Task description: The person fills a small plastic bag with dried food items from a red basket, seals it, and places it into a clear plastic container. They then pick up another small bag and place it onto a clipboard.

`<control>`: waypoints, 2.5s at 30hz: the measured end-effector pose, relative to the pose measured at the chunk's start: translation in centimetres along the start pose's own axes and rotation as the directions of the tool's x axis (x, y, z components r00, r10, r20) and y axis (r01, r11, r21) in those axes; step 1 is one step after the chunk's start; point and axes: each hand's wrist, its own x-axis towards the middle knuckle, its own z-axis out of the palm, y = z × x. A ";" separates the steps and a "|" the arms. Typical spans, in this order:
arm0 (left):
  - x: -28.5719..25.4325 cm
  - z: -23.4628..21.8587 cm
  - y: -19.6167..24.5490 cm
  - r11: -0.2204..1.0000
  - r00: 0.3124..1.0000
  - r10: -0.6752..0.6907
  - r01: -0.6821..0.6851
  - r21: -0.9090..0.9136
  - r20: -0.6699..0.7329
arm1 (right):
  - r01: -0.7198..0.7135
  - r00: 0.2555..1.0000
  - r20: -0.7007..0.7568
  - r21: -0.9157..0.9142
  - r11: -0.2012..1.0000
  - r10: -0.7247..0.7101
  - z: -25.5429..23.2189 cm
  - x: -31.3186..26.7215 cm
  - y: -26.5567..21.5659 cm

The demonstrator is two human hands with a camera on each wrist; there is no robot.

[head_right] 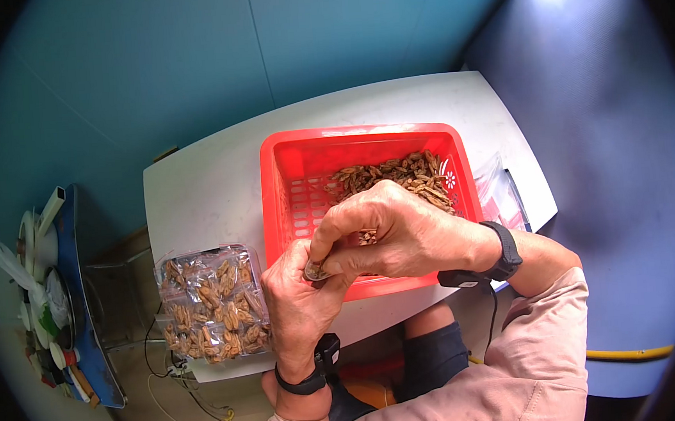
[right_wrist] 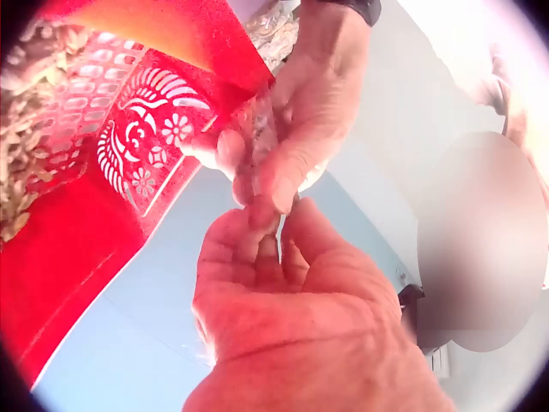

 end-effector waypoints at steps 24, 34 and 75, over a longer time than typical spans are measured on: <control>-0.5 0.0 0.4 0.991 0.987 -0.135 0.136 -0.003 0.090 | 0.223 0.975 0.104 -0.439 0.871 -0.197 -0.4 -0.8 0.5; -2.5 -1.9 4.8 0.665 0.893 -0.114 0.395 -0.634 0.436 | -0.036 0.989 -0.147 -0.070 0.997 0.026 -0.5 -7.6 -3.8; -28.6 5.9 10.6 0.660 0.764 -0.529 0.644 -0.387 0.369 | -0.082 0.947 -0.190 0.633 0.770 0.258 17.4 -31.7 4.0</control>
